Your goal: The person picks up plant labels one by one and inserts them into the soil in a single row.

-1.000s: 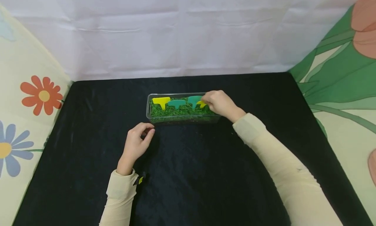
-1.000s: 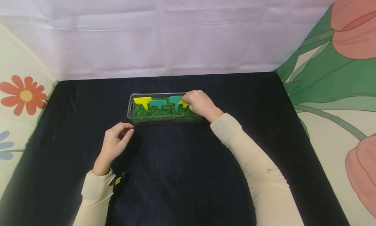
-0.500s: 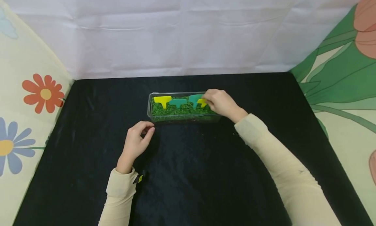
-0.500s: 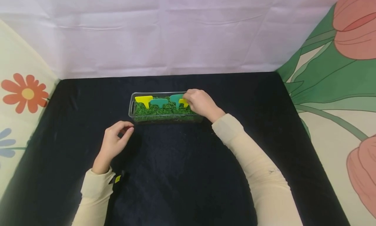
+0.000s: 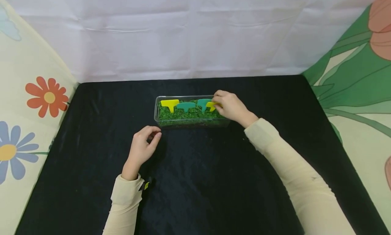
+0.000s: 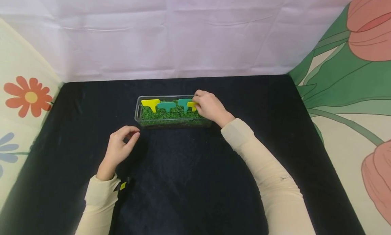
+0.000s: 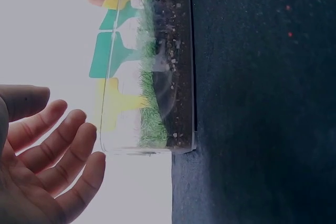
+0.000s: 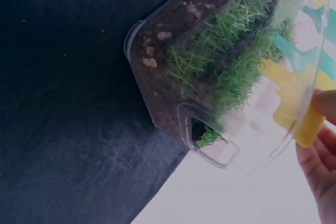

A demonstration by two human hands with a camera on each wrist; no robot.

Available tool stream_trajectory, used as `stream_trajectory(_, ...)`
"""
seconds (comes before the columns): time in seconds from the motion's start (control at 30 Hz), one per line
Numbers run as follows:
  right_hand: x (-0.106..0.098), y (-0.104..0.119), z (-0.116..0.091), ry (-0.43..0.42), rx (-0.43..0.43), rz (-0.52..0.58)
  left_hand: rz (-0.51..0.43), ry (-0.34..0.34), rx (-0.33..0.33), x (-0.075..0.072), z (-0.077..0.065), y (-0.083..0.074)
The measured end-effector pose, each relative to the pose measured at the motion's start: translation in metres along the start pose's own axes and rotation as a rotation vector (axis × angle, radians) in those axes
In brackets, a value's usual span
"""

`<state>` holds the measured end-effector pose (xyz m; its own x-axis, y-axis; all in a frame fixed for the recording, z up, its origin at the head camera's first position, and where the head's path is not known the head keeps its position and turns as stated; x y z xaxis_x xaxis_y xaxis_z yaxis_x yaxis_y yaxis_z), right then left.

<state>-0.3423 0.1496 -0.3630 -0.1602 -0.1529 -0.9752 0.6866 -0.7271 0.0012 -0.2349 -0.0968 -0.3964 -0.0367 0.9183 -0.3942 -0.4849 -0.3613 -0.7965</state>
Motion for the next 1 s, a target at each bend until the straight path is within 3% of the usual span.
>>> stream_trajectory(0.57,-0.001,0.011,0.01,0.037,-0.07,-0.002,-0.013,0.0,-0.016,0.001,-0.001,0.002)
stream_trajectory(1.0,-0.009,0.004,0.003,-0.011,-0.012,0.079,-0.011,-0.003,0.004,-0.002,-0.002,-0.001)
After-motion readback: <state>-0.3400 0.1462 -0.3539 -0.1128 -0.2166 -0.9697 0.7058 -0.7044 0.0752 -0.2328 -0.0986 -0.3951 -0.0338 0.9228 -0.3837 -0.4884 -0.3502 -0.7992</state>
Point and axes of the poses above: each hand's wrist, its own z-axis towards the middle knuckle, its own x-axis out of the palm, y = z × x, the point moved 7 cm from there along z, towards the middle knuckle, and after that the axes turned 13 degrees about -z, right-handed, at the moved point
